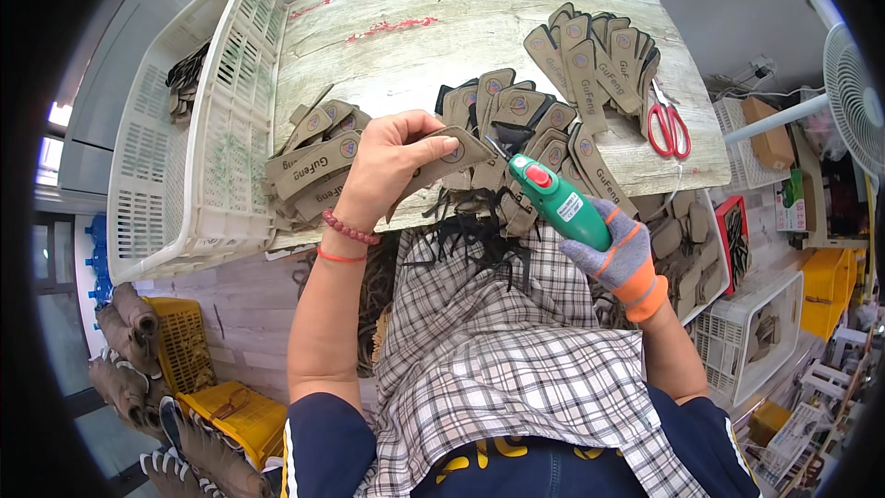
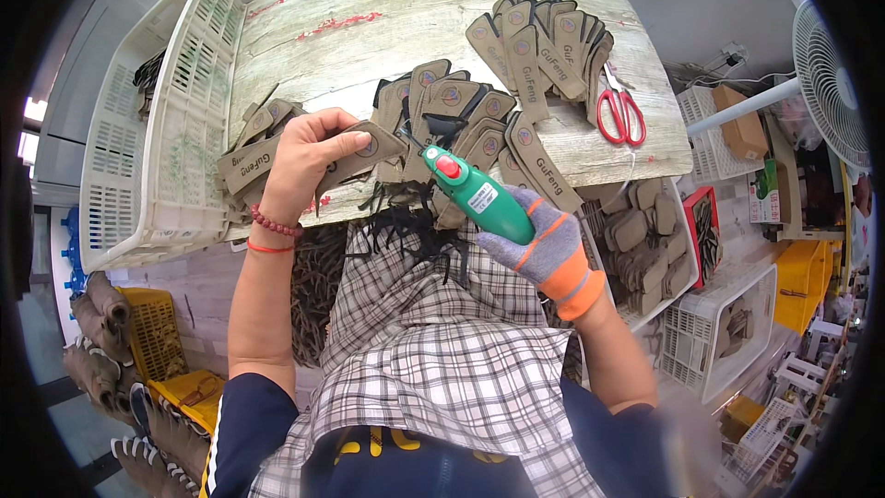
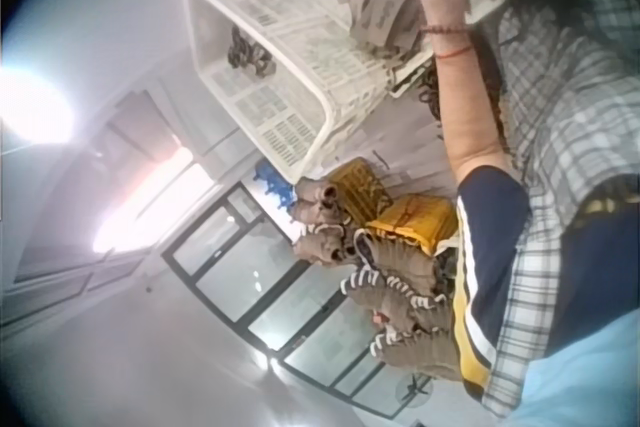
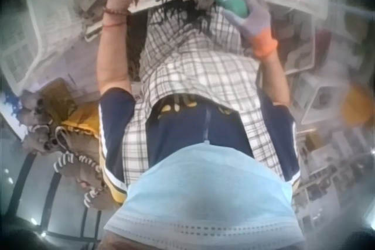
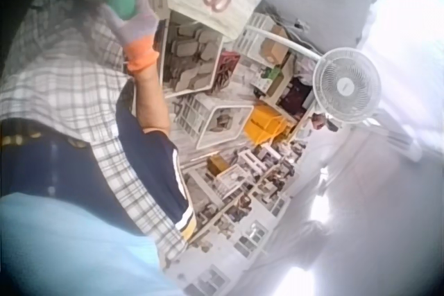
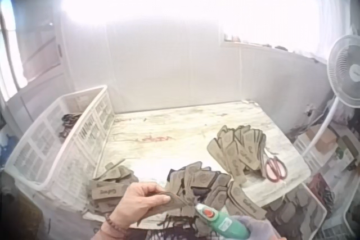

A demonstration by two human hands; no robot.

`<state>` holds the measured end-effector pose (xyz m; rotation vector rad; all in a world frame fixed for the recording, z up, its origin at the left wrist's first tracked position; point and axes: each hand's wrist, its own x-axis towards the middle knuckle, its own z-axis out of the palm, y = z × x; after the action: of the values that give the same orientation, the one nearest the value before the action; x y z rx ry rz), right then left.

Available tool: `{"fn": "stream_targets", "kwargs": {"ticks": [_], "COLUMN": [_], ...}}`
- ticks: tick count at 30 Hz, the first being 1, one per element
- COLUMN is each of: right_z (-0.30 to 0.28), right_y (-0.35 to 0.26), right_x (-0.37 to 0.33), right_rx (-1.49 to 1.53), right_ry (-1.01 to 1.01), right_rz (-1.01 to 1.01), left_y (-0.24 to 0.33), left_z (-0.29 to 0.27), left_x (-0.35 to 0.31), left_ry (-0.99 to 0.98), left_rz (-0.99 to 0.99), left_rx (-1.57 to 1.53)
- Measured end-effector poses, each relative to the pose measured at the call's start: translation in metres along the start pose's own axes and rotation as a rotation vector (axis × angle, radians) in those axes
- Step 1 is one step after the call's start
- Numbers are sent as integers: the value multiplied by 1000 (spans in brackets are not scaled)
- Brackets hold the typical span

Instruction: The person uses a hot glue gun to apply glue to the edges of small cardboard pieces and presses them together. They handle the pieces one at a time, repeatedly picking up new pieces from a pile and joining them.

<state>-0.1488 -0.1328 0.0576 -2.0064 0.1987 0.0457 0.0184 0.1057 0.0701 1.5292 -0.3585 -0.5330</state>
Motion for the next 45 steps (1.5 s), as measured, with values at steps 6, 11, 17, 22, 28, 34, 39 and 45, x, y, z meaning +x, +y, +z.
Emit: {"fn": "stream_targets", "kwargs": {"ticks": [6,11,17,22,28,34,39,45], "right_z": [-1,-1,-1,5,-2,-2,6,8], "right_y": [-5,-6,-5,-3,-5,14,13,16], "right_x": [-1,0,1,6,4,4,5,7], "right_rx": [-9,6,-17,45,10,-12,65,79], "right_ry": [-20,-32,-43,-46,59,144,147,158], "right_rz": [-24,-14,-36,-57,27,-29,102,56], "left_y": [-1,0,-3,-3,23,-1,-74,-88], "left_z": [0,2,-1,3,-43,-44,28,15], "left_x": [3,2,3,0,-23,-3,75,84], "left_ry": [27,1,-36,-102,100,583,614,649], "left_rz": [-5,4,-6,-21,-15,375,110,60], "left_rx": [-22,13,36,71,326,1073,951,422]}}
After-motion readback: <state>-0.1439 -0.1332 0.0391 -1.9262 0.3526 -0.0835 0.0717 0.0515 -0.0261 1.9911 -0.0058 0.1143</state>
